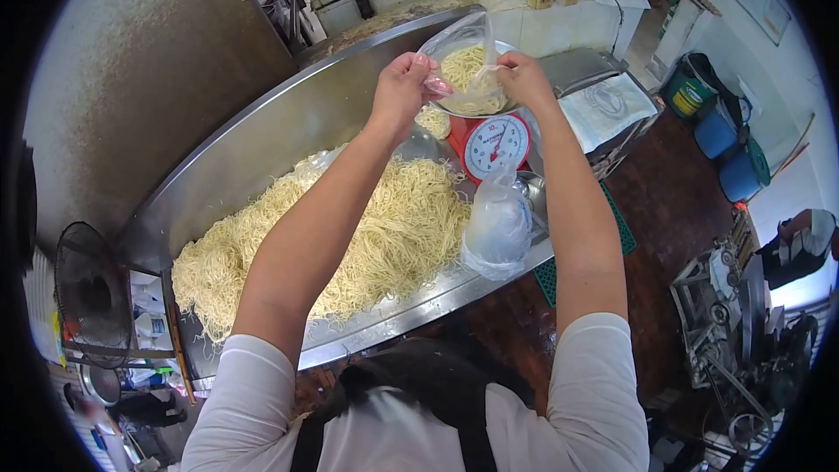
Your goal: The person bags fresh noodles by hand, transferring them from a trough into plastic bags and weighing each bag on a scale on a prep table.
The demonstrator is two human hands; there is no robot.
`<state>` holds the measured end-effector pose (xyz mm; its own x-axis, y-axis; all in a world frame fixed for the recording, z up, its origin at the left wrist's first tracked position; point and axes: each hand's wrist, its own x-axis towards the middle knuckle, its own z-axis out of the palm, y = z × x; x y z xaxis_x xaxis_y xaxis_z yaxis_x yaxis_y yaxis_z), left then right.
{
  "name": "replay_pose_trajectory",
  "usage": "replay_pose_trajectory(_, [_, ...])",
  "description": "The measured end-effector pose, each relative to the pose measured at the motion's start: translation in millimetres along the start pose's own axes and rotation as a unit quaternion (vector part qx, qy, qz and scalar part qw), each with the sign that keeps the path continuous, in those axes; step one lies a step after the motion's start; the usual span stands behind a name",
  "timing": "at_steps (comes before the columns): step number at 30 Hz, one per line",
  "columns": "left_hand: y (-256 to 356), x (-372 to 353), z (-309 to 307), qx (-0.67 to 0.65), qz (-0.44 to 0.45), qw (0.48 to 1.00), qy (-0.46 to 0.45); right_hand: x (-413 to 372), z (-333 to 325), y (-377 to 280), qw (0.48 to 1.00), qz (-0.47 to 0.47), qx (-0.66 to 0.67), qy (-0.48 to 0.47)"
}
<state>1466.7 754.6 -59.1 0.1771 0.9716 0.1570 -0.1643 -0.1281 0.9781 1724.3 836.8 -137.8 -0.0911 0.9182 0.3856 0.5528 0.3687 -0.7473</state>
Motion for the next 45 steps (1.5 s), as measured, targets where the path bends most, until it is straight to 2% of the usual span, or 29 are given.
replay_pose_trajectory(3, [0, -4, -12, -0.008, -0.012, 1.0, -0.005, 0, -18, -68, 0.995, 0.045, 0.086, 0.031])
replay_pose_trajectory(5, [0, -5, -17, -0.021, -0.023, 1.0, 0.001, -8, -30, -136, 0.979, -0.032, 0.194, 0.048])
replay_pose_trajectory(8, [1, -4, -16, -0.028, -0.026, 0.999, 0.019, -27, -36, -217, 0.937, -0.113, 0.33, -0.012])
replay_pose_trajectory(9, [-3, 0, -15, -0.026, -0.009, 0.999, 0.022, -23, -35, -213, 0.902, -0.12, 0.399, -0.109])
replay_pose_trajectory(11, [-16, 9, -15, -0.023, 0.023, 0.999, 0.029, -7, -24, -189, 0.79, -0.125, 0.519, -0.301])
replay_pose_trajectory(12, [-15, 5, -12, -0.032, 0.015, 0.999, 0.029, 2, -10, -162, 0.927, -0.144, 0.278, -0.207])
replay_pose_trajectory(13, [-9, 1, -10, -0.04, 0.008, 0.999, 0.029, 12, 7, -127, 0.984, -0.152, 0.013, -0.097])
replay_pose_trajectory(14, [-4, -2, -9, -0.048, 0.002, 0.998, 0.03, 18, 14, -108, 0.956, -0.148, -0.253, 0.022])
replay_pose_trajectory(17, [-1, -2, -13, -0.023, -0.023, 0.999, 0.01, 9, 1, -114, 0.966, -0.148, -0.186, 0.097])
replay_pose_trajectory(20, [4, -5, -13, -0.017, -0.052, 0.998, 0.01, -10, -39, -135, 0.989, -0.095, -0.109, -0.032])
replay_pose_trajectory(21, [7, -8, -12, -0.027, -0.062, 0.998, 0.015, -18, -38, -122, 0.982, -0.13, -0.131, 0.046])
replay_pose_trajectory(24, [19, -13, -1, -0.058, -0.084, 0.995, 0.015, -75, -25, -162, 0.982, 0.094, -0.151, 0.068])
replay_pose_trajectory(27, [17, -19, 10, -0.056, -0.101, 0.993, -0.013, -110, 18, -163, 0.993, 0.111, -0.008, 0.032])
replay_pose_trajectory(30, [15, -20, 22, -0.007, -0.092, 0.995, -0.042, -94, 46, -132, 0.991, -0.006, 0.065, 0.116])
replay_pose_trajectory(31, [13, -18, 20, 0.01, -0.083, 0.995, -0.045, -88, 43, -128, 0.986, -0.074, 0.073, 0.128])
replay_pose_trajectory(32, [10, -17, 17, 0.026, -0.077, 0.996, -0.047, -87, 38, -122, 0.992, -0.025, 0.074, 0.102])
replay_pose_trajectory(34, [20, -19, 11, 0.073, -0.059, 0.994, -0.056, -82, 7, -156, 0.994, 0.073, 0.072, 0.048])
replay_pose_trajectory(37, [23, -20, 3, 0.12, -0.05, 0.99, -0.053, -72, -24, -180, 0.992, 0.066, 0.106, -0.01])
replay_pose_trajectory(40, [17, -19, -1, 0.135, -0.041, 0.99, -0.029, -54, -43, -186, 0.956, -0.051, 0.285, -0.056])
replay_pose_trajectory(41, [15, -18, -2, 0.137, -0.035, 0.99, -0.017, -45, -44, -181, 0.947, -0.046, 0.316, -0.043])
replay_pose_trajectory(43, [13, -17, -6, 0.15, -0.034, 0.988, -0.01, -14, -31, -135, 0.997, -0.073, 0.038, -0.013])
replay_pose_trajectory(44, [11, -18, -7, 0.156, -0.036, 0.987, -0.007, -9, -28, -116, 0.991, -0.083, -0.103, 0.002])
replay_pose_trajectory(45, [12, -20, -7, 0.147, -0.038, 0.988, -0.01, -12, -30, -111, 0.988, -0.103, -0.119, 0.001])
